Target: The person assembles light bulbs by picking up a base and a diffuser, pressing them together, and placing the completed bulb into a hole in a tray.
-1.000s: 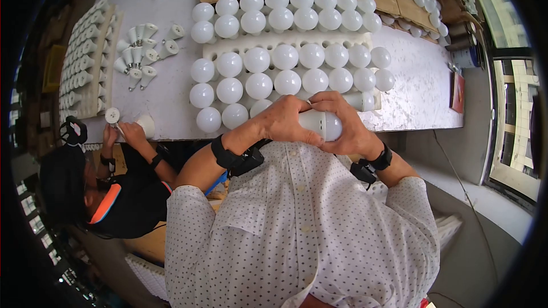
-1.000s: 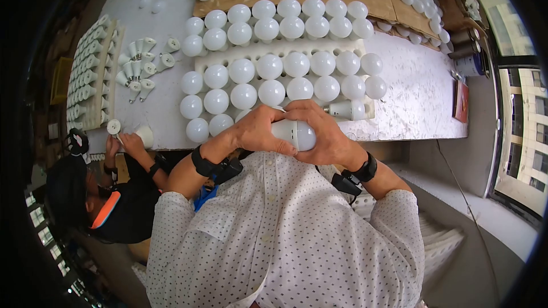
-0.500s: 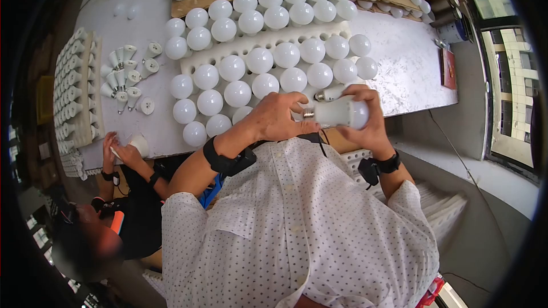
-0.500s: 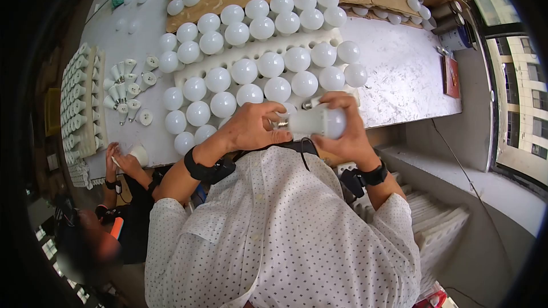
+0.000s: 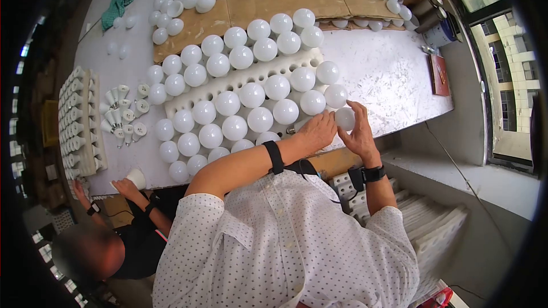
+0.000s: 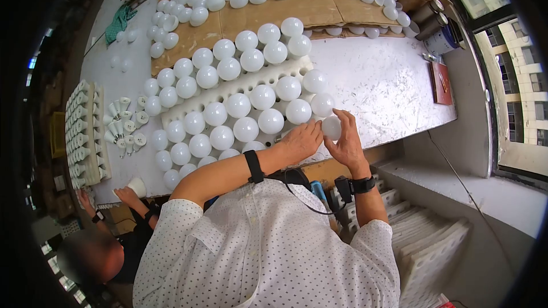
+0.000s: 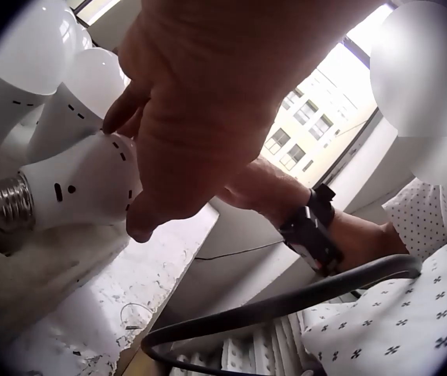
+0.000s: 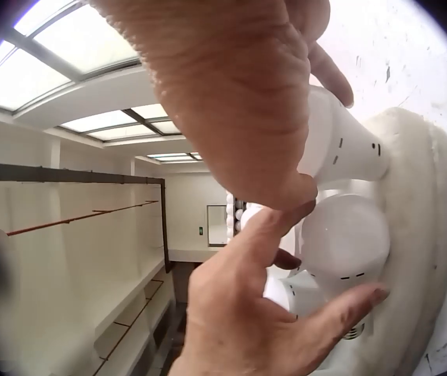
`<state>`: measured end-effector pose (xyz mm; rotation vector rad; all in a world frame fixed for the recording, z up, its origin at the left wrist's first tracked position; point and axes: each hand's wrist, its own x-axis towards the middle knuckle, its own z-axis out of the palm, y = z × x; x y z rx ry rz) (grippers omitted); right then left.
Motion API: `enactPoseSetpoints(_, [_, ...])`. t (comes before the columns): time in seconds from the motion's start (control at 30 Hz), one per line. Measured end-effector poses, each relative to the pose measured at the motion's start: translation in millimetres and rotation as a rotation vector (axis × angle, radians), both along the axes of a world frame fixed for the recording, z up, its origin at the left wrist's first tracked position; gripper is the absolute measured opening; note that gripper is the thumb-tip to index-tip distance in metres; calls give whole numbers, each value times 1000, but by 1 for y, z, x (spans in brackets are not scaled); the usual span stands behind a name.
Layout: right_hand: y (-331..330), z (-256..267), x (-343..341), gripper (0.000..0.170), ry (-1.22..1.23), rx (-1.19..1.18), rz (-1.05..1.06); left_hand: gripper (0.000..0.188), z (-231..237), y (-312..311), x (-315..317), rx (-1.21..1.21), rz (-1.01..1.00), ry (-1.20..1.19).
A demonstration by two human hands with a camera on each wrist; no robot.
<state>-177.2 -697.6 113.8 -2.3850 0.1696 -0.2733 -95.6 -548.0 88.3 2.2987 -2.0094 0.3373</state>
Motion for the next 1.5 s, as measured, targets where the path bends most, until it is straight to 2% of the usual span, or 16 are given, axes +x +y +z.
enactPoseSetpoints(0.13, [-22,11,1,64,76,112,86,37,3,-9,-4,18,36,-86])
enactPoseSetpoints(0.23, [-41,35,15,53,300,220,174,34,-1,-18,-4,139,51,-55])
enactPoseSetpoints(0.33, [-58,28,31,55,417,327,228,32,-2,-15,-5,240,59,-56])
enactPoseSetpoints(0.43, [-57,18,38,64,355,298,257,30,9,-9,-3,340,98,-28])
enactPoseSetpoints(0.53, [-62,24,45,61,332,208,256,26,20,12,9,140,29,7])
enactPoseSetpoints(0.6, [-85,35,61,51,327,336,95,23,25,29,14,-64,-69,158])
enactPoseSetpoints(0.67, [-115,44,93,44,148,349,-24,20,32,44,19,-76,-85,227])
enactPoseSetpoints(0.8, [-221,-7,174,45,-73,190,-256,15,38,59,25,-93,-153,306])
enactPoseSetpoints(0.9, [-295,-24,219,57,-24,-114,-452,15,40,64,30,-126,-130,331])
enactPoseSetpoints(0.93, [-320,-39,229,62,-22,-261,-478,15,41,68,27,-140,-107,352])
enactPoseSetpoints(1.17, [-423,-91,285,73,64,-605,-431,20,40,80,26,-161,-13,467])
enactPoseSetpoints(1.2, [-433,-102,289,75,76,-625,-428,20,39,81,26,-148,4,495])
enactPoseSetpoints(1.27, [-431,-93,295,78,177,-385,-374,21,41,82,29,-140,26,571])
enactPoseSetpoints(1.33, [-442,-102,305,83,261,-455,-464,19,43,81,32,-124,41,613])
enactPoseSetpoints(1.4, [-447,-110,312,86,221,-760,-511,17,43,79,32,-120,54,602])
enactPoseSetpoints(1.5, [-421,-96,316,87,169,-679,-652,15,42,78,29,-90,69,616])
